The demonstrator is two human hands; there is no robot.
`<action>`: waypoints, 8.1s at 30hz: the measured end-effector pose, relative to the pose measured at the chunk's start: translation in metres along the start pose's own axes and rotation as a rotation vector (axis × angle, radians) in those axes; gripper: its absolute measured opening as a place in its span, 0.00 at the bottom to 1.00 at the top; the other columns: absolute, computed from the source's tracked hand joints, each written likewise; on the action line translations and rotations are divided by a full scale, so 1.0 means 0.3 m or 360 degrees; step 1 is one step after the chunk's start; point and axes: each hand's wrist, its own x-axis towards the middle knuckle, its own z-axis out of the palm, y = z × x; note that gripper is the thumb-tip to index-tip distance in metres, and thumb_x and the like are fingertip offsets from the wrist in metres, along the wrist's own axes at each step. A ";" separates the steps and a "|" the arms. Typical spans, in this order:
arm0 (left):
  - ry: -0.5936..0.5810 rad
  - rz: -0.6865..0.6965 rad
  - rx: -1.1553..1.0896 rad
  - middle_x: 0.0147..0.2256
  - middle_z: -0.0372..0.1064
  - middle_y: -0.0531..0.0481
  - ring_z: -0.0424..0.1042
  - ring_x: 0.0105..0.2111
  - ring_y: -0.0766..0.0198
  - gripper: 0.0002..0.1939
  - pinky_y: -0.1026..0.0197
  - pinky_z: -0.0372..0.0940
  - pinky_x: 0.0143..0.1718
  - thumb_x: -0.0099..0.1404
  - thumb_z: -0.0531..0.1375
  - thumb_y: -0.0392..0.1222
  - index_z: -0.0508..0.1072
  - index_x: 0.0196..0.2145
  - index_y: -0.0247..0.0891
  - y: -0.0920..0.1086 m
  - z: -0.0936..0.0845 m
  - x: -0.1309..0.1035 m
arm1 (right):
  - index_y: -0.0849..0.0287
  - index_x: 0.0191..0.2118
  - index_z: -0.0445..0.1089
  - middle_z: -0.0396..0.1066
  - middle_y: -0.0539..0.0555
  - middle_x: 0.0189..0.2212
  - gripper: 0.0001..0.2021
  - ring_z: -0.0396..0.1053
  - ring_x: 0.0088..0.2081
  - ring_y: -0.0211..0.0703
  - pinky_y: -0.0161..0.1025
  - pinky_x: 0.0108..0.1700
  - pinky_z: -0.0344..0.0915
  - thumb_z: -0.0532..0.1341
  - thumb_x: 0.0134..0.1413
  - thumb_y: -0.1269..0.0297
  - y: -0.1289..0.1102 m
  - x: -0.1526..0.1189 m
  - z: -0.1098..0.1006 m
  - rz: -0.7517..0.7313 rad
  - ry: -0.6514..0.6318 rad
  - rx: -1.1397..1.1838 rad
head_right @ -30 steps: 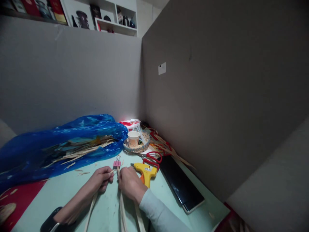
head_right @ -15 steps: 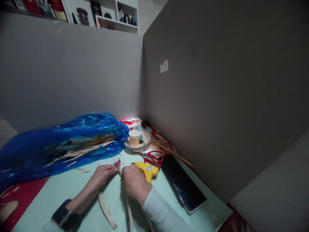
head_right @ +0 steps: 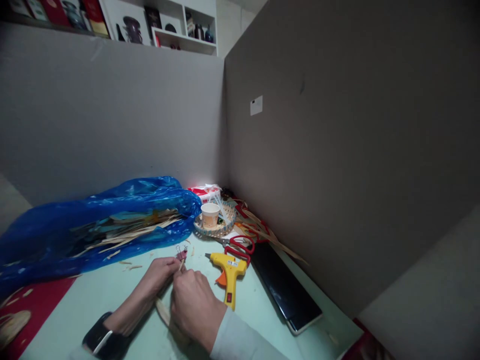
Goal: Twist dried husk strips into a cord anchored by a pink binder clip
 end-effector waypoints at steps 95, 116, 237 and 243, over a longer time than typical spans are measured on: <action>-0.0071 -0.0011 -0.0219 0.12 0.56 0.60 0.56 0.15 0.69 0.20 0.64 0.44 0.18 0.47 0.63 0.56 0.61 0.14 0.39 -0.008 0.014 -0.009 | 0.61 0.35 0.73 0.75 0.60 0.31 0.12 0.70 0.31 0.46 0.39 0.30 0.51 0.52 0.58 0.69 0.028 0.023 -0.002 0.0149 0.0168 0.0187; -0.0204 -0.0028 -0.0149 0.09 0.51 0.63 0.47 0.10 0.73 0.14 0.66 0.42 0.13 0.46 0.57 0.53 0.61 0.16 0.41 0.013 -0.003 -0.050 | 0.65 0.37 0.73 0.75 0.61 0.37 0.13 0.69 0.41 0.45 0.36 0.38 0.56 0.50 0.61 0.69 0.084 0.118 0.054 0.0321 0.0142 0.0552; 0.0041 0.0361 0.1366 0.36 0.77 0.34 0.75 0.34 0.48 0.17 0.56 0.55 0.33 0.64 0.44 0.33 0.73 0.39 0.34 0.086 0.106 -0.238 | 0.65 0.21 0.75 0.64 0.49 0.14 0.11 0.57 0.21 0.34 0.33 0.26 0.50 0.57 0.46 0.74 0.120 0.136 0.042 0.0414 0.0110 0.0937; 0.0018 0.0365 0.1093 0.29 0.75 0.42 0.72 0.33 0.53 0.15 0.58 0.57 0.34 0.63 0.49 0.41 0.70 0.22 0.39 0.126 0.014 -0.207 | 0.67 0.23 0.77 0.61 0.48 0.13 0.10 0.56 0.20 0.32 0.31 0.23 0.48 0.57 0.45 0.75 0.125 0.130 0.041 0.0452 0.0026 0.1106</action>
